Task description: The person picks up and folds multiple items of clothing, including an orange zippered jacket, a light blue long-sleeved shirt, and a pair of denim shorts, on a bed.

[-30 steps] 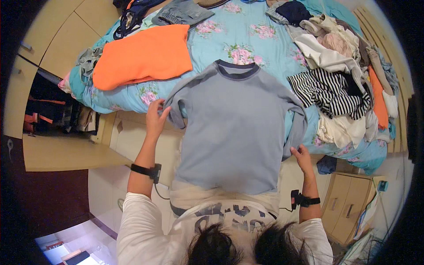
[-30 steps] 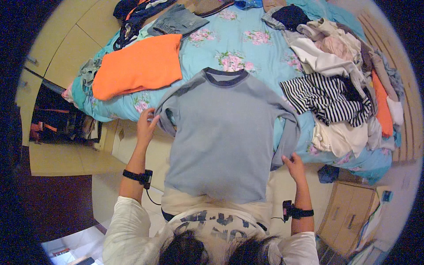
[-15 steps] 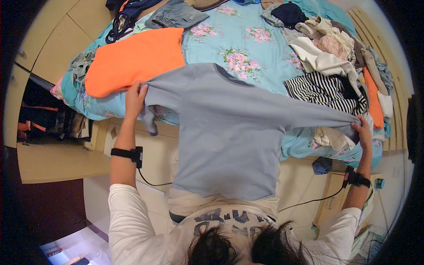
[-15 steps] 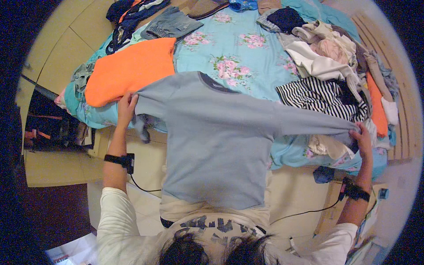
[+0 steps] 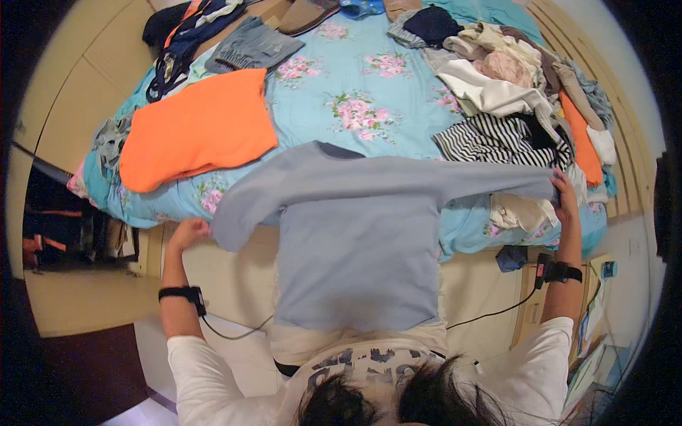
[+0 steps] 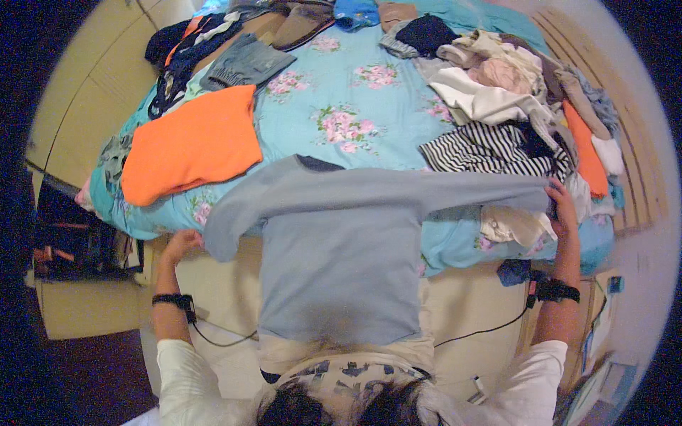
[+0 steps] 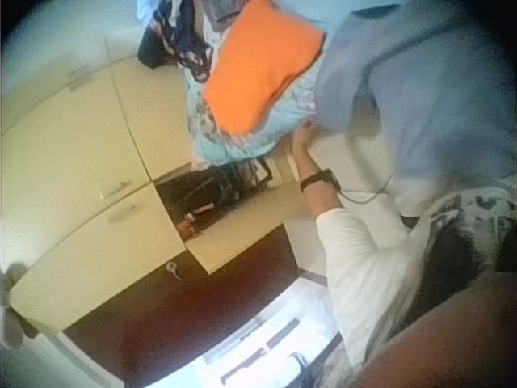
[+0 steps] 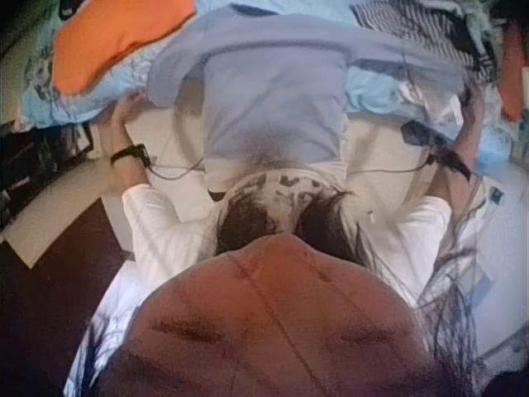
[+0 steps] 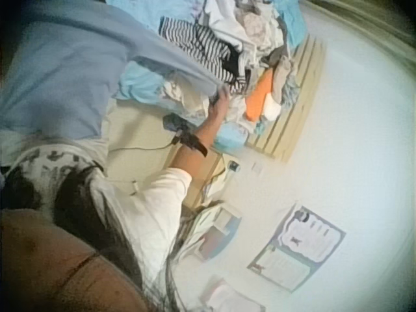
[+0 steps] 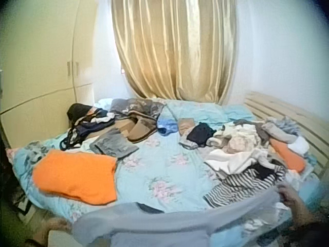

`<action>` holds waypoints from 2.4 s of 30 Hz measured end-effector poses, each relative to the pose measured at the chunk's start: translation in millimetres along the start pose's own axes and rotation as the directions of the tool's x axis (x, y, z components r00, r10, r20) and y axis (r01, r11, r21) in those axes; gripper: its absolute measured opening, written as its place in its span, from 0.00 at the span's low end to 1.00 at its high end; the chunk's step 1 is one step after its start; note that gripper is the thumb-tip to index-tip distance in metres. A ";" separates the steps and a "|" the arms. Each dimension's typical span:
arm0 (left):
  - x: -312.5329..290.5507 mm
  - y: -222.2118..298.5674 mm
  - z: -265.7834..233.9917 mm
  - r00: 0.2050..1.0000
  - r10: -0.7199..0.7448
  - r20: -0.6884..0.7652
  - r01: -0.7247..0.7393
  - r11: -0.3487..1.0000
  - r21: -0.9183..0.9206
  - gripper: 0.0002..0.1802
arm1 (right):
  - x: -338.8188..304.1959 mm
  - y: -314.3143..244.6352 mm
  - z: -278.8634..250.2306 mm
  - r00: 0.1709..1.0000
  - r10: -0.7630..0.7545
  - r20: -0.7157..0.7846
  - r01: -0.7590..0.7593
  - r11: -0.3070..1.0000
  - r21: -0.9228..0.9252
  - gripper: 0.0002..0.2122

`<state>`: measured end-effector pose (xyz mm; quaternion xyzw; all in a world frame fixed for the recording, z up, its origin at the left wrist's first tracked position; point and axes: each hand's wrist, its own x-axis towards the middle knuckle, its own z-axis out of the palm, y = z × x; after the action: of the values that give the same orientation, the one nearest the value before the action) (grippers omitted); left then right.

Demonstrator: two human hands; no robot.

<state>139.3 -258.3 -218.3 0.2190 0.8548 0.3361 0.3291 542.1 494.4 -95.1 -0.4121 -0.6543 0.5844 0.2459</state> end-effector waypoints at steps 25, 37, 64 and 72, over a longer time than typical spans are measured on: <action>-36.7 323.7 26.4 0.500 0.864 -0.053 -0.839 0.469 -0.275 0.11 | -124.6 -75.9 261.6 0.525 -0.371 0.766 0.571 0.821 0.006 0.13; 119.7 225.1 48.4 0.905 0.354 -0.235 -0.311 0.929 0.203 0.12 | -6.3 5.2 286.9 0.696 0.256 0.671 0.235 0.802 -0.550 0.15; 194.8 247.5 57.7 0.575 0.652 -0.495 -0.325 0.737 0.593 0.10 | 48.7 -15.1 341.6 0.738 -0.394 0.547 0.602 0.750 -0.272 0.14; 70.5 275.6 112.8 0.611 0.779 0.138 -0.740 0.501 0.449 0.21 | -33.6 -1.6 256.1 0.825 -0.339 0.453 0.475 0.850 -0.228 0.11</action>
<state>213.2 19.1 -112.3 0.6294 0.7372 0.2405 0.0499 354.0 322.7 -138.4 -0.1690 -0.8522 0.4699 0.1560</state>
